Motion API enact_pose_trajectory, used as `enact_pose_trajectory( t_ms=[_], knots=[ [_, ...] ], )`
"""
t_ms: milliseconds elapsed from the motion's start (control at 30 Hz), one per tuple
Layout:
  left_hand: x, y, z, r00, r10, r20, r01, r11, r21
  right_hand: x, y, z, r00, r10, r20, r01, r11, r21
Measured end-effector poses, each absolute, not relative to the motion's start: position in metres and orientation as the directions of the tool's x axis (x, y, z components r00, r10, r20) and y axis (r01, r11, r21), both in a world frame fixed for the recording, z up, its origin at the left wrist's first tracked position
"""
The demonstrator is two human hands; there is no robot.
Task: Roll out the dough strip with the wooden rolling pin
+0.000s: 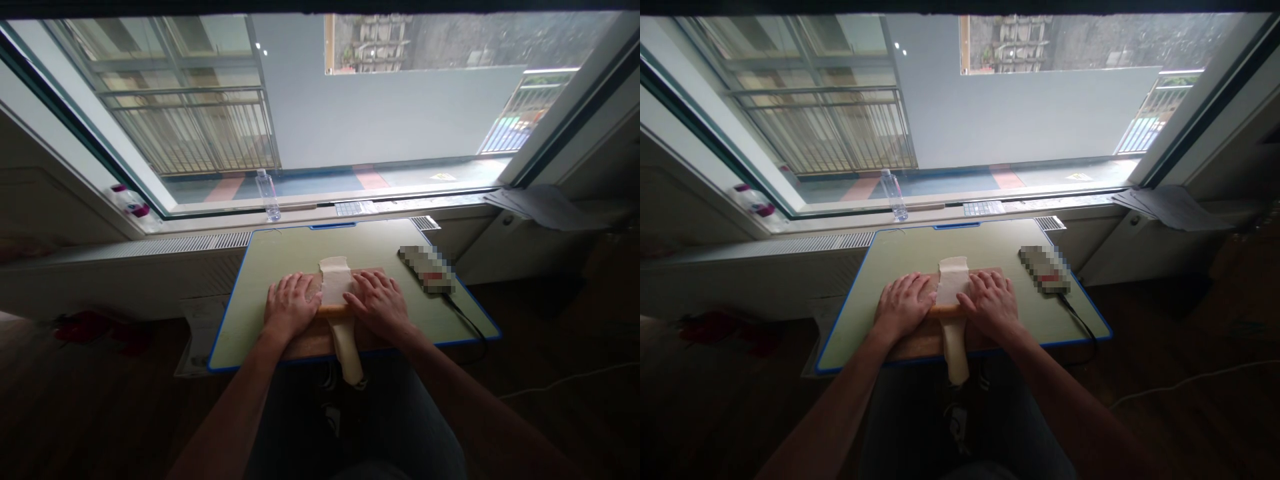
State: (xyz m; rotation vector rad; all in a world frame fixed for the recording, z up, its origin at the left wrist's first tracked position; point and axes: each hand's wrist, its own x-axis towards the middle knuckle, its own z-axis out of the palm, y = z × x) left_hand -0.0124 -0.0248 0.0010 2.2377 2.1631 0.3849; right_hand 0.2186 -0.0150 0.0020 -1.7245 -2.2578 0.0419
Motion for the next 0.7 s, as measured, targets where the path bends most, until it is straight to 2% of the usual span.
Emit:
enact_pose_trajectory(
  t_ms=[700],
  knots=[
    [-0.014, -0.019, 0.002, 0.027, 0.984, 0.174, 0.984, -0.057, 0.167, 0.219, -0.008, 0.001, -0.242, 0.942, 0.231, 0.933, 0.292, -0.211]
  ],
)
